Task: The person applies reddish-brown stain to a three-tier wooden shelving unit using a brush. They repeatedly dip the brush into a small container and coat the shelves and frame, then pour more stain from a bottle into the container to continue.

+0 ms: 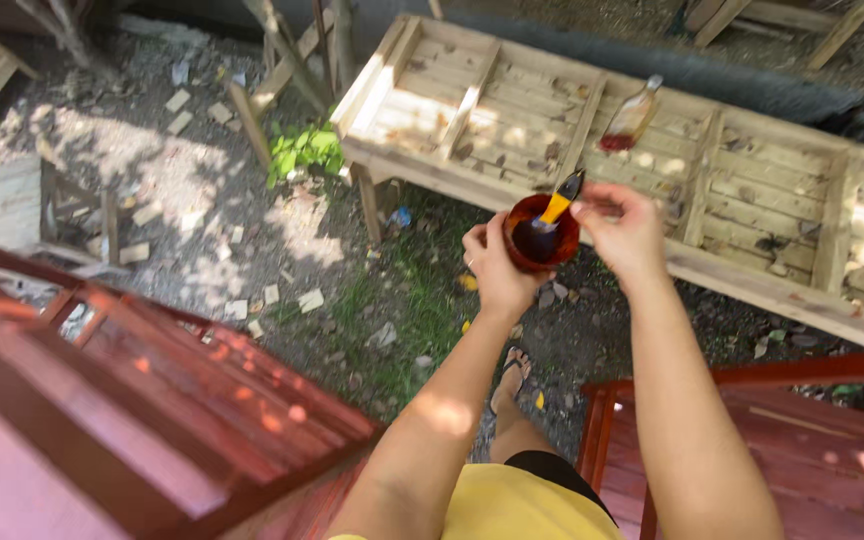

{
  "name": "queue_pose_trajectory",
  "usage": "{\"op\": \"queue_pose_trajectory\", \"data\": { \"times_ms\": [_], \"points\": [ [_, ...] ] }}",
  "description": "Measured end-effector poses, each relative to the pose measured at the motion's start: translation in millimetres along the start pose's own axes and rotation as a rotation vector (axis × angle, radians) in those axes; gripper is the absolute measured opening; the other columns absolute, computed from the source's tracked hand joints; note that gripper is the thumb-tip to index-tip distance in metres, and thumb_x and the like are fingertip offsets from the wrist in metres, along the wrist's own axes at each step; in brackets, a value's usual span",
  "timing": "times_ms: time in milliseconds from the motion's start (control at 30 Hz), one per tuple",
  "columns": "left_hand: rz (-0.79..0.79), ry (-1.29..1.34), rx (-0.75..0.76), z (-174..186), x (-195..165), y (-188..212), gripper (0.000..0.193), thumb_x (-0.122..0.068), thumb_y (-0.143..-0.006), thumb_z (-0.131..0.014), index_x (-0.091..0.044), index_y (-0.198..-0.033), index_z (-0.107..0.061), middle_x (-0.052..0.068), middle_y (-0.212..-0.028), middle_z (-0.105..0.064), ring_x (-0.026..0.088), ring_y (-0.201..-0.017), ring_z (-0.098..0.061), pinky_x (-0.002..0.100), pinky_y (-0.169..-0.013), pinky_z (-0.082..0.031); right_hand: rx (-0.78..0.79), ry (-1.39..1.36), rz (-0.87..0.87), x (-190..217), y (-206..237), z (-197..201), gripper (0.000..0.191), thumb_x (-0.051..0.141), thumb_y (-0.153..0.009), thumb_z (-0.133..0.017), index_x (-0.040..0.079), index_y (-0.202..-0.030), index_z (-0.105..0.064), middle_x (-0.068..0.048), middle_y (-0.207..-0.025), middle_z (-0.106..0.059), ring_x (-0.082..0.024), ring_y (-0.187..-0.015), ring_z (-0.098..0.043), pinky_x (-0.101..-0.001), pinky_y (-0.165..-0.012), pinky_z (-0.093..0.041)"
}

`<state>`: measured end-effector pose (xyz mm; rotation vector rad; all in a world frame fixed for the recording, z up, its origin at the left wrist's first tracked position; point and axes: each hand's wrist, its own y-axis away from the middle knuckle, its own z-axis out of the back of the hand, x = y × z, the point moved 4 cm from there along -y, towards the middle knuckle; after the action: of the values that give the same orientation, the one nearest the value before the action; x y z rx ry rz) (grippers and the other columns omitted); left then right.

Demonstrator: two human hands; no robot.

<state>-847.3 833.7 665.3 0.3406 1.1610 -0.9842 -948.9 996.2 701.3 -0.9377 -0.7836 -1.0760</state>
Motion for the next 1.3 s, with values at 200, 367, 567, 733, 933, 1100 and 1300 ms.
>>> {"op": "queue_pose_trajectory", "data": {
  "times_ms": [200, 367, 567, 733, 933, 1100, 1300],
  "points": [
    [0.119, -0.065, 0.102, -77.1, 29.5, -85.8, 0.111, -0.015, -0.043, -0.103, -0.018, -0.139, -0.047, 0.018, -0.132, -0.04, 0.043, -0.124, -0.044, 0.052, -0.104, -0.044, -0.009, -0.079, -0.229, -63.8, -103.4, 10.2, 0.02, 0.003, -0.092, -0.072, 0.0, -0.112, -0.074, -0.005, -0.101, -0.076, -0.013, -0.089, -0.069, -0.0277, -0.079, -0.055],
    [0.096, 0.02, 0.083, -114.8, 47.3, -150.0, 0.108, -0.015, -0.046, -0.1, -0.013, -0.14, -0.047, 0.017, -0.133, -0.047, 0.038, -0.122, -0.053, 0.046, -0.106, -0.048, -0.288, -0.223, -0.184, -112.6, -176.6, 34.6, 0.02, -0.007, -0.093, -0.06, 0.0, -0.105, -0.075, -0.006, -0.096, -0.075, -0.011, -0.084, -0.068, -0.0247, -0.077, -0.056],
    [-0.036, -0.022, 0.117, -166.5, 62.6, -225.4, 0.093, -0.01, -0.054, -0.098, -0.008, -0.136, -0.054, 0.013, -0.129, -0.063, 0.04, -0.122, -0.055, 0.048, -0.104, -0.048, -0.519, -0.315, -0.314, -174.9, -218.3, 44.4, 0.012, -0.006, -0.094, -0.062, -0.001, -0.097, -0.072, -0.005, -0.091, -0.072, -0.012, -0.077, -0.067, -0.024, -0.071, -0.055],
    [0.168, 0.055, 0.24, -237.2, 88.2, -286.4, 0.092, -0.013, -0.055, -0.094, -0.01, -0.138, -0.054, 0.013, -0.127, -0.065, 0.034, -0.119, -0.062, 0.043, -0.101, -0.053, -0.565, -0.197, -0.483, -243.9, -239.2, 33.7, 0.01, -0.004, -0.091, -0.067, 0.0, -0.1, -0.071, -0.006, -0.086, -0.071, -0.011, -0.075, -0.068, -0.024, -0.065, -0.051],
    [0.225, -0.076, 0.392, -323.7, 123.8, -290.3, 0.094, -0.014, -0.053, -0.098, -0.012, -0.136, -0.055, 0.013, -0.123, -0.07, 0.036, -0.115, -0.063, 0.045, -0.097, -0.052, -0.587, -0.049, -0.481, -337.6, -236.7, 23.7, 0.009, 0.001, -0.091, -0.077, -0.001, -0.099, -0.075, -0.007, -0.085, -0.074, -0.011, -0.072, -0.064, -0.0236, -0.063, -0.051],
    [0.255, 0.021, 0.467, -376.4, 151.2, -266.0, 0.098, -0.02, -0.055, -0.098, -0.012, -0.14, -0.05, 0.01, -0.127, -0.069, 0.031, -0.118, -0.067, 0.04, -0.098, -0.055, -0.437, 0.393, -0.614, -404.5, -274.4, 51.9, 0.018, 0.016, -0.105, -0.08, 0.01, -0.122, -0.079, -0.013, -0.098, -0.079, -0.021, -0.083, -0.074, -0.0311, -0.077, -0.057],
    [0.304, 0.036, 0.519, -423.3, 170.4, -245.1, 0.096, -0.017, -0.054, -0.099, -0.01, -0.138, -0.052, 0.009, -0.13, -0.069, 0.026, -0.121, -0.066, 0.036, -0.102, -0.054, 0.027, 0.351, -0.29, -444.7, -344.2, 42.9, 0.103, 0.005, -0.058, -0.095, 0.012, -0.148, -0.045, -0.016, -0.146, -0.053, -0.033, -0.125, -0.056, -0.0396, -0.095, -0.053]
  ]
}}
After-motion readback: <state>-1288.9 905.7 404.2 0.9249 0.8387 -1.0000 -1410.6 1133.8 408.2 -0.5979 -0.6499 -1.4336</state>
